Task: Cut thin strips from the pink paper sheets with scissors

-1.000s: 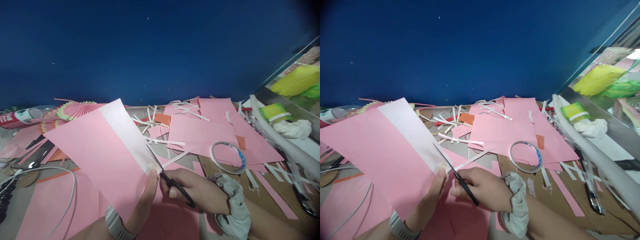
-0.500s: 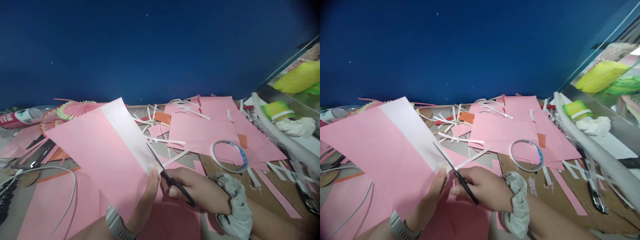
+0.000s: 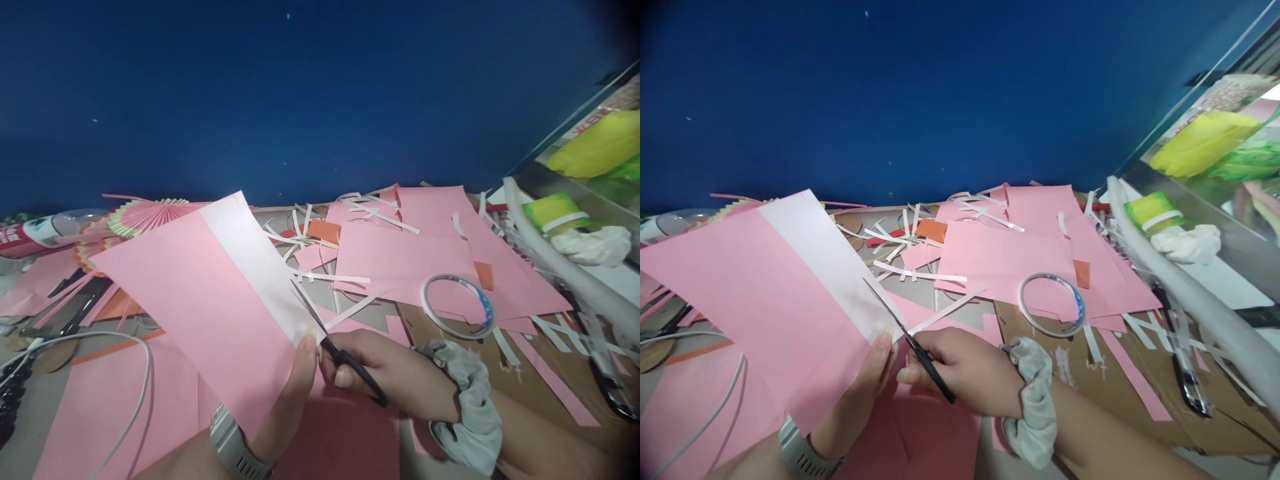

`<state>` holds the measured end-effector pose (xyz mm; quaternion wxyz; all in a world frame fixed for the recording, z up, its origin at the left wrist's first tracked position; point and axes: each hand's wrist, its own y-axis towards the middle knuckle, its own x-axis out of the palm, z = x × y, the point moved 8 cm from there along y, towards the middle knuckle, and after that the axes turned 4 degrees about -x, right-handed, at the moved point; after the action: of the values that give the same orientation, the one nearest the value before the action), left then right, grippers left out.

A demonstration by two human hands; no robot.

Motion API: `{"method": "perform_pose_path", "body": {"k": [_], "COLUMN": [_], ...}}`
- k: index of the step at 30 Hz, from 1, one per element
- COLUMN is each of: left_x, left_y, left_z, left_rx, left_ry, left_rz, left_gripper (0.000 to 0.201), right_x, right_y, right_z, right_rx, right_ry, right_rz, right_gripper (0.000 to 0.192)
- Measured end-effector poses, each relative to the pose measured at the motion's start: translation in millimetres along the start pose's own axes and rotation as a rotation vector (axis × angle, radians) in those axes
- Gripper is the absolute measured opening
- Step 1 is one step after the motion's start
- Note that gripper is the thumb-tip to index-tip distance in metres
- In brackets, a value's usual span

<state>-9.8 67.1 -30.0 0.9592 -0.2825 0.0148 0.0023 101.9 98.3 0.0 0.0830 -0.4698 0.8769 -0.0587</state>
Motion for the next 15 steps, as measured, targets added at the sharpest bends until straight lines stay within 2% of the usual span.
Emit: {"method": "perform_pose_path", "body": {"k": [4, 8, 15], "left_x": [3.0, 6.4, 2.3], "left_y": [4.1, 5.7, -4.7], "left_z": [-3.1, -4.3, -3.7], "left_rx": [-0.023, -0.024, -0.062], "left_ry": [-0.002, -0.046, -0.100], "left_rz": [-0.067, -0.108, 0.005], "left_gripper": [0.054, 0.050, 0.043], "right_x": [-0.3, -0.2, 0.5], "right_y": [-0.2, -0.1, -0.5], "right_z": [1.2, 1.9, 3.2], "right_rx": [-0.002, -0.003, 0.000], "right_ry": [-0.011, -0.008, 0.022], "right_rz": [0.003, -0.010, -0.001], "right_gripper": [0.067, 0.066, 0.067]}}
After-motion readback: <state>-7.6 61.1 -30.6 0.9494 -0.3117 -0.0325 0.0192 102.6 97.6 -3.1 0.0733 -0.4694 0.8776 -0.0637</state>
